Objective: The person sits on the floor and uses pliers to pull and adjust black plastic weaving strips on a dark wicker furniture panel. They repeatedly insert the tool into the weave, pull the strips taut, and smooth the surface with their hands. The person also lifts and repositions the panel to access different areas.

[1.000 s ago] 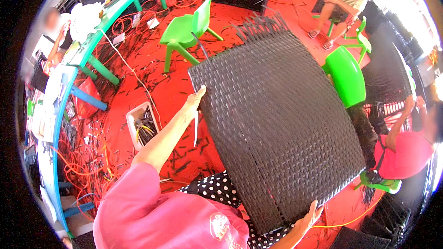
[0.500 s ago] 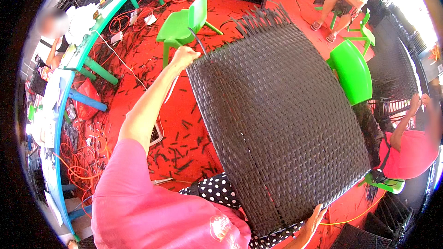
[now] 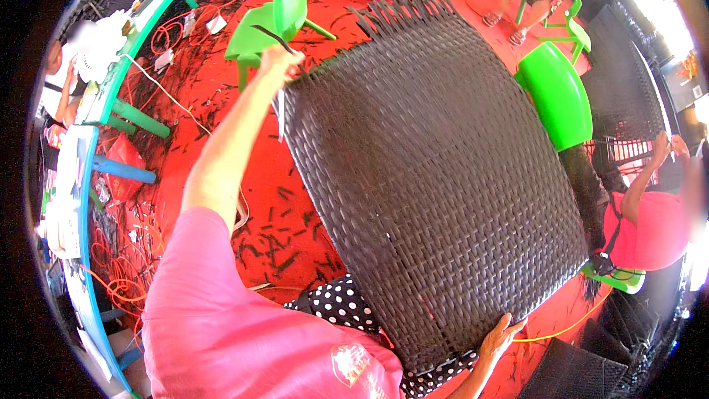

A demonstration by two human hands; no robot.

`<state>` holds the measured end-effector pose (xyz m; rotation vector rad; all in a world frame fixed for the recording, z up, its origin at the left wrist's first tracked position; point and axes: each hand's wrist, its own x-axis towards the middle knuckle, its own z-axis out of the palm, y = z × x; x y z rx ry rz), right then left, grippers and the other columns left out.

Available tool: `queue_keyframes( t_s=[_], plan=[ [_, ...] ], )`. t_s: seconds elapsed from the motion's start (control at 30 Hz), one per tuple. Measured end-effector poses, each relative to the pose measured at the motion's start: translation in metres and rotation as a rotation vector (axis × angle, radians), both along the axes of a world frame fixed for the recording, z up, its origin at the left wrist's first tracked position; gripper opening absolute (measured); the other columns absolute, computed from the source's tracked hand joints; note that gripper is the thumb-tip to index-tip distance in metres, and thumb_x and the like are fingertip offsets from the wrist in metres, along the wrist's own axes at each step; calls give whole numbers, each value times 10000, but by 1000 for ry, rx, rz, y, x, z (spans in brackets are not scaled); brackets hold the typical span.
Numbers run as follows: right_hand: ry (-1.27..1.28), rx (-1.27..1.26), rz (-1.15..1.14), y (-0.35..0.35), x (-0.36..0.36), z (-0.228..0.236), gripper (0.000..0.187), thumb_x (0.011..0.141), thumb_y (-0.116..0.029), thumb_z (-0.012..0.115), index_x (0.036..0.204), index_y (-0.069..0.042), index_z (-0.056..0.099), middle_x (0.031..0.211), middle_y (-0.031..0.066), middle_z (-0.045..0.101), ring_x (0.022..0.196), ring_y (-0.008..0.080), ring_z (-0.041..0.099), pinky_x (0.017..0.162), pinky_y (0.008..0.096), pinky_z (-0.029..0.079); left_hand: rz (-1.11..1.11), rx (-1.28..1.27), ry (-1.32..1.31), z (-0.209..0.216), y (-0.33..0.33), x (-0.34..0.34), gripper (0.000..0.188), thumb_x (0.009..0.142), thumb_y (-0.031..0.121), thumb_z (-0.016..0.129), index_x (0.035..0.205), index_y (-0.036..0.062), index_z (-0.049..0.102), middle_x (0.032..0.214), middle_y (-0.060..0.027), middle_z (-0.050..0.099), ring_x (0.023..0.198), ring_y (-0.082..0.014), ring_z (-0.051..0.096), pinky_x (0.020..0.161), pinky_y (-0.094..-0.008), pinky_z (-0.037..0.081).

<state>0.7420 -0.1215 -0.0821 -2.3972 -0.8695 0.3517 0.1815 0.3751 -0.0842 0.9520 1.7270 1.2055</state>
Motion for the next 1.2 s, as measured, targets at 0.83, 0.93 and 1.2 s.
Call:
queue_keyframes(
  t_s=[0.83, 0.93, 1.2],
  plan=[
    [162, 73, -56, -2, -20, 23, 867, 841, -605, 505, 1421, -28, 219, 1214, 288, 532, 1156, 387, 515, 970, 410, 381, -390, -182, 208, -46, 26, -35, 212, 789, 263, 750, 888, 139, 610, 669, 58, 524, 495, -28, 486, 335, -149, 248],
    [234, 96, -68, -15, -25, 37, 765, 862, -556, 513, 1383, -27, 330, 1214, 252, 549, 1132, 344, 536, 959, 396, 392, -333, -124, 184, -58, 27, -36, 221, 797, 274, 740, 915, 129, 622, 668, 62, 518, 489, -26, 469, 345, -158, 256],
    [388, 120, 132, -107, -74, 53, 271, 831, -149, 661, 1071, -26, 642, 944, 114, 676, 874, 189, 633, 783, 320, 491, -277, 11, 58, -56, 12, -40, 259, 777, 254, 766, 902, 93, 606, 735, 31, 573, 547, -52, 543, 380, -156, 332]
  ],
)
